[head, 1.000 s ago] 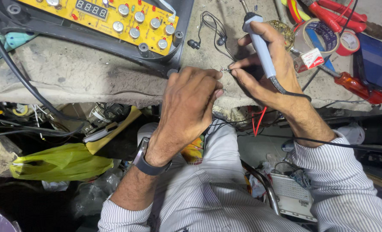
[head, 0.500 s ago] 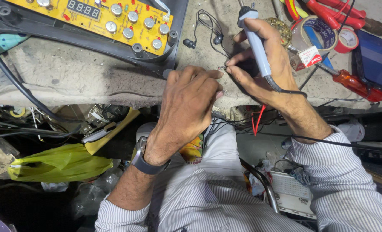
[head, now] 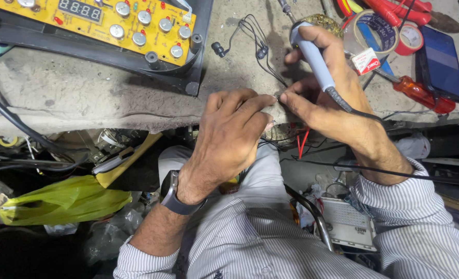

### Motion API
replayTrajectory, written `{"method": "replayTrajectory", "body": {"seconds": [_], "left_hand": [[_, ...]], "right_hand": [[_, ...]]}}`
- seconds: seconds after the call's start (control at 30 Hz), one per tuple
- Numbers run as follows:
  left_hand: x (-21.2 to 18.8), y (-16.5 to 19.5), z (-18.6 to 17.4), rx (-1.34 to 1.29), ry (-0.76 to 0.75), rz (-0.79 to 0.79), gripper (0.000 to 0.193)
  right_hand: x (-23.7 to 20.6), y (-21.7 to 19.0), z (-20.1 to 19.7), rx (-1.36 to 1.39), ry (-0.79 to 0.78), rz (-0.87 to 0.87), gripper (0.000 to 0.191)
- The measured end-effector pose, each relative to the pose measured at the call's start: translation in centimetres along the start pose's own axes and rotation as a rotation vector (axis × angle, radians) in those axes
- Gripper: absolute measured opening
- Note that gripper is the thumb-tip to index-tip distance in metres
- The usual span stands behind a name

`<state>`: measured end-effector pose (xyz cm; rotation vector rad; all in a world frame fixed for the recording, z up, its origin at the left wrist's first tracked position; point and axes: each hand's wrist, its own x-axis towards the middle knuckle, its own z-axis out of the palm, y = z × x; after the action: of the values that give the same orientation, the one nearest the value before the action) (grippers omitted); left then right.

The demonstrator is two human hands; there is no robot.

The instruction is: The person solders wires on a small electronic component at a cluttered workbench. They hold the component in one hand and a soldering iron in the other, apply solder to the wire joints, then set the iron down and twist and position the soldered wires by hand.

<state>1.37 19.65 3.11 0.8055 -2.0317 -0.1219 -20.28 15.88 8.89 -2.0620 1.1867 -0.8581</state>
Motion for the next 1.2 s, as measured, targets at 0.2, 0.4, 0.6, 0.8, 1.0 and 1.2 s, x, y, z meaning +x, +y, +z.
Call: {"method": "replayTrajectory", "body": {"seconds": [0.2,0.4,0.6,0.8,1.0,1.2], "left_hand": [[-0.4,-0.1,0.4,-0.001,-0.007,0.063,0.012],[-1.0,0.4,1.3,0.015,-0.031,0.118,0.012],[-1.4,0.4,1.5,0.069,-0.036,0.103,0.014],[-1.2,1.1,1.9,0.033,-0.006,0.070,0.011],[-1.0,1.8,2.7,-0.014,0.050,-0.035,0.015],[-1.0,2.0,3.8,-0.044,0.112,-0.088,0.020]], "right_hand": [[-0.8,-1.8,-0.5,-0.301,-0.029,-0.096,0.082],[-1.4,-2.2,-0.8,-0.352,-0.040,-0.096,0.078],[-1.6,-1.7,-1.2,-0.364,-0.054,-0.084,0.077],[-2.0,-1.1,-1.4,-0.328,-0.039,-0.062,0.076],[-2.4,0.1,-1.6,-0.307,-0.020,-0.066,0.077],[-2.9,1.0,-2.3,-0.248,-0.020,-0.094,0.076]]}}
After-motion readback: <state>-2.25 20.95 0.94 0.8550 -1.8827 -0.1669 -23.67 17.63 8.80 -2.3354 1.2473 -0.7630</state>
